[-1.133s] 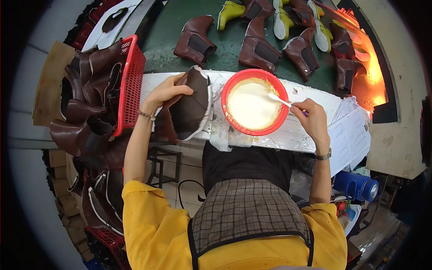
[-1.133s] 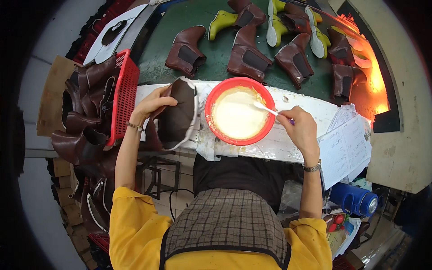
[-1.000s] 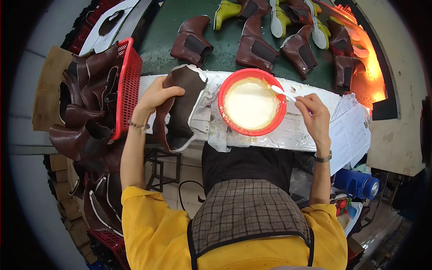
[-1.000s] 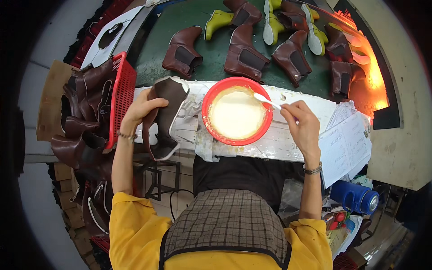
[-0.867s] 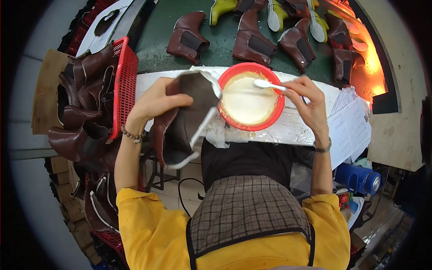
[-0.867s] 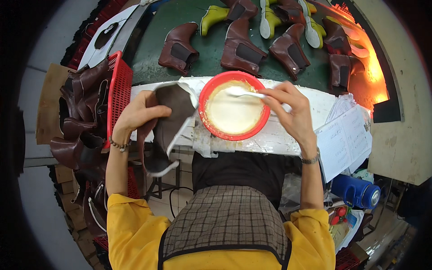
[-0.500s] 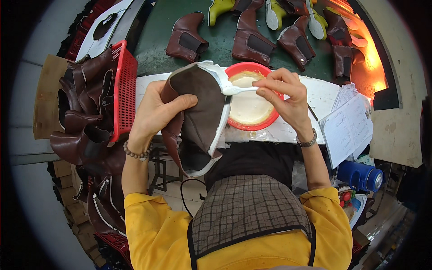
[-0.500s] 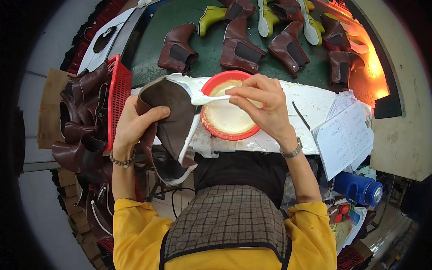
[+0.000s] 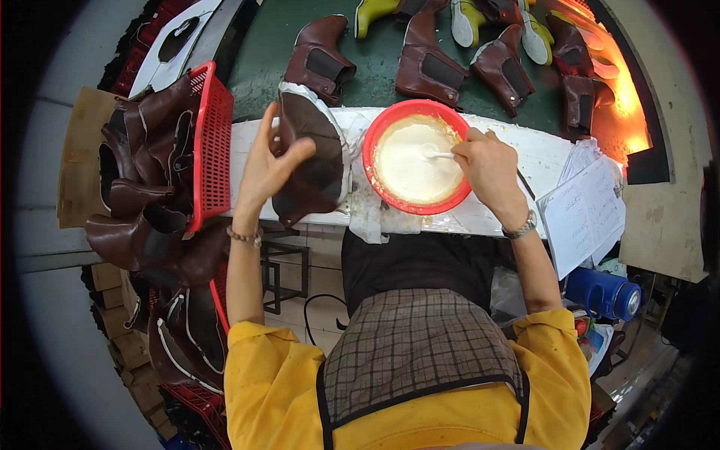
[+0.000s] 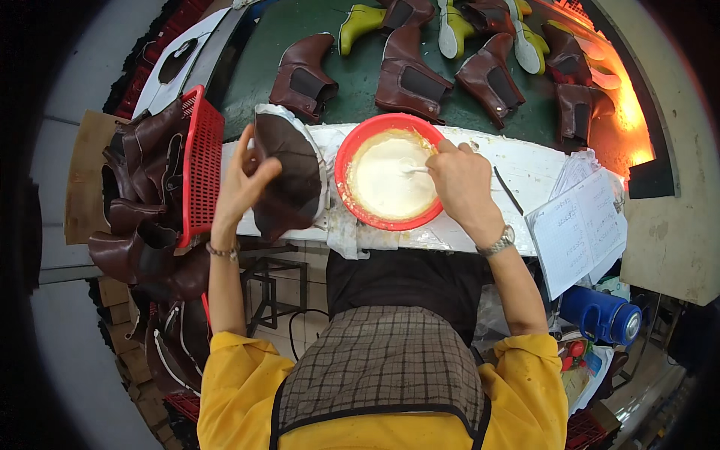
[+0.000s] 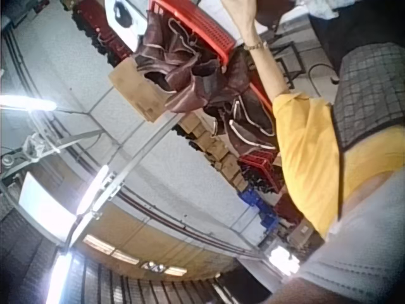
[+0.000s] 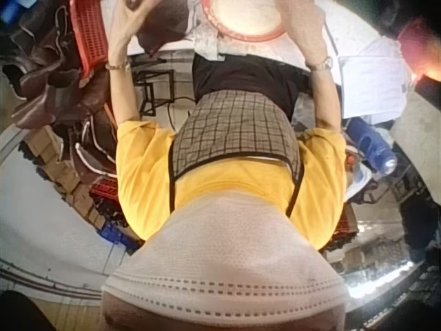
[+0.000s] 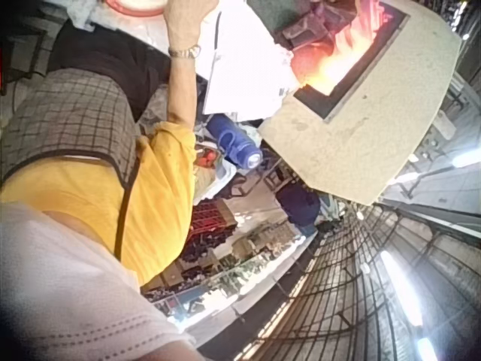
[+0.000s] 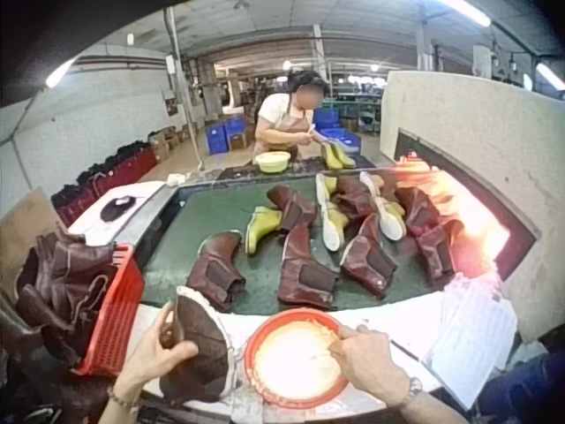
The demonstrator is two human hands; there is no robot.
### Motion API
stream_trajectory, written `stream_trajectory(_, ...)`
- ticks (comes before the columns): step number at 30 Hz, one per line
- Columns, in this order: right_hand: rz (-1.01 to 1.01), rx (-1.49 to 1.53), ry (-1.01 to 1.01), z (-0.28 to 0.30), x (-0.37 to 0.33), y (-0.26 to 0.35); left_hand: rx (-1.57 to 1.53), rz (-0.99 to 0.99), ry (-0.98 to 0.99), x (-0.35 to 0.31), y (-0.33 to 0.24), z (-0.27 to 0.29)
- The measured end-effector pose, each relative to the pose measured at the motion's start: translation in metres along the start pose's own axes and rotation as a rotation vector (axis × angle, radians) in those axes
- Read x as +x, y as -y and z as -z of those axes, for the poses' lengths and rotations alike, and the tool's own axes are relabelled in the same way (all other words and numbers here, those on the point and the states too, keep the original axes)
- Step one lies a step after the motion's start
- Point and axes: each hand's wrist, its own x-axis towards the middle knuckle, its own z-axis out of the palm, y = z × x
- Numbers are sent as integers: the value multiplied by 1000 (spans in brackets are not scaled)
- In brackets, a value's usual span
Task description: The person is applying glue to the upper edges of brown leather boot components using a brush and a bowl of adhesive on a factory production line.
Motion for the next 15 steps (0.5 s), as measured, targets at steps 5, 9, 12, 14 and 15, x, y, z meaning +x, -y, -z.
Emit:
stream_trajectory(5, -132, 113, -157, 27, -14, -12, 508, -298, -19, -50, 36, -8)
stream_trajectory(9, -301, 354, -70, 31, -16, -15, 690, -322, -130, -61, 61, -25)
stream_trajectory(12, -356, 369, -33, 25, -23, -18, 536, -335, -212, -62, 61, -22)
stream_trajectory(14, -334, 614, -126, 29, -20, -8, 518, -419, -293, -69, 50, -19)
stream_trajectory(15, -339, 612, -128, 30, -18, -2, 516, -422, -288, -76, 47, -19)
